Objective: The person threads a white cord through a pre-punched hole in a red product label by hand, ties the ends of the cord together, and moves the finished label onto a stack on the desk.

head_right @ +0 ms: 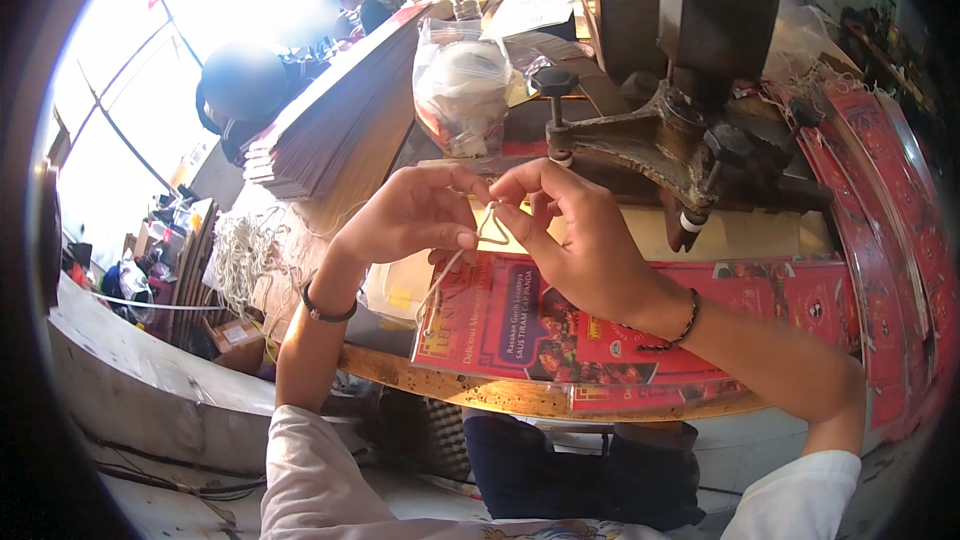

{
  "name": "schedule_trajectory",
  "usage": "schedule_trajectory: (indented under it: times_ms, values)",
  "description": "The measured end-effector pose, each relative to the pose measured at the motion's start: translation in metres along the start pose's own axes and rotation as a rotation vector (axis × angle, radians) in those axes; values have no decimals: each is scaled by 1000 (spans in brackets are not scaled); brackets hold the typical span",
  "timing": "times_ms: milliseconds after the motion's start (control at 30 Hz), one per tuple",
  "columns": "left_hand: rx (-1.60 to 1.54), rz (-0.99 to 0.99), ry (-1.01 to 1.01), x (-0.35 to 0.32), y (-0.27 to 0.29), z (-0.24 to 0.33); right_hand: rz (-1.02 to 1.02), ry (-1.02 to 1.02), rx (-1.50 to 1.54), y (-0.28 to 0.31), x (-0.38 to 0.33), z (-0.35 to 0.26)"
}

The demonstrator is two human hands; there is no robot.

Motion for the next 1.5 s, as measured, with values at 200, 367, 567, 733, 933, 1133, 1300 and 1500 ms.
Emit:
schedule_trajectory:
  times_ms: [200,367,567,733,933,1133,1300,1500]
  values:
    - [-10,-106,-10,1,5,-16,174,116,48,6,-3,7]
    - [-85,-85,-34,2,-1,-9,61,112,-27,2,0,-7]
    - [5,31,56,3,-6,-10,30,142,-143,0,0,-8]
    - [-10,45,61,1,-1,-8,52,170,-172,1,1,-12]
    - [-22,23,61,-2,2,3,134,171,-177,3,1,-11]
    - [-69,-123,53,-2,-4,-6,175,119,-111,2,1,1]
    - [-67,-33,36,-1,-5,-5,127,101,-32,3,1,9]
    - [-24,24,-9,3,-4,-4,94,119,-123,6,0,-1]
Point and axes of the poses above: each hand's wrist, its own x-axis towards the middle knuckle, its own y-axis out of the back of the hand, z = x × y, the point moved 4 cm from there along x, towards the middle knuckle, and after that the axes turned 1 degree about -y, right-handed, at the moved point
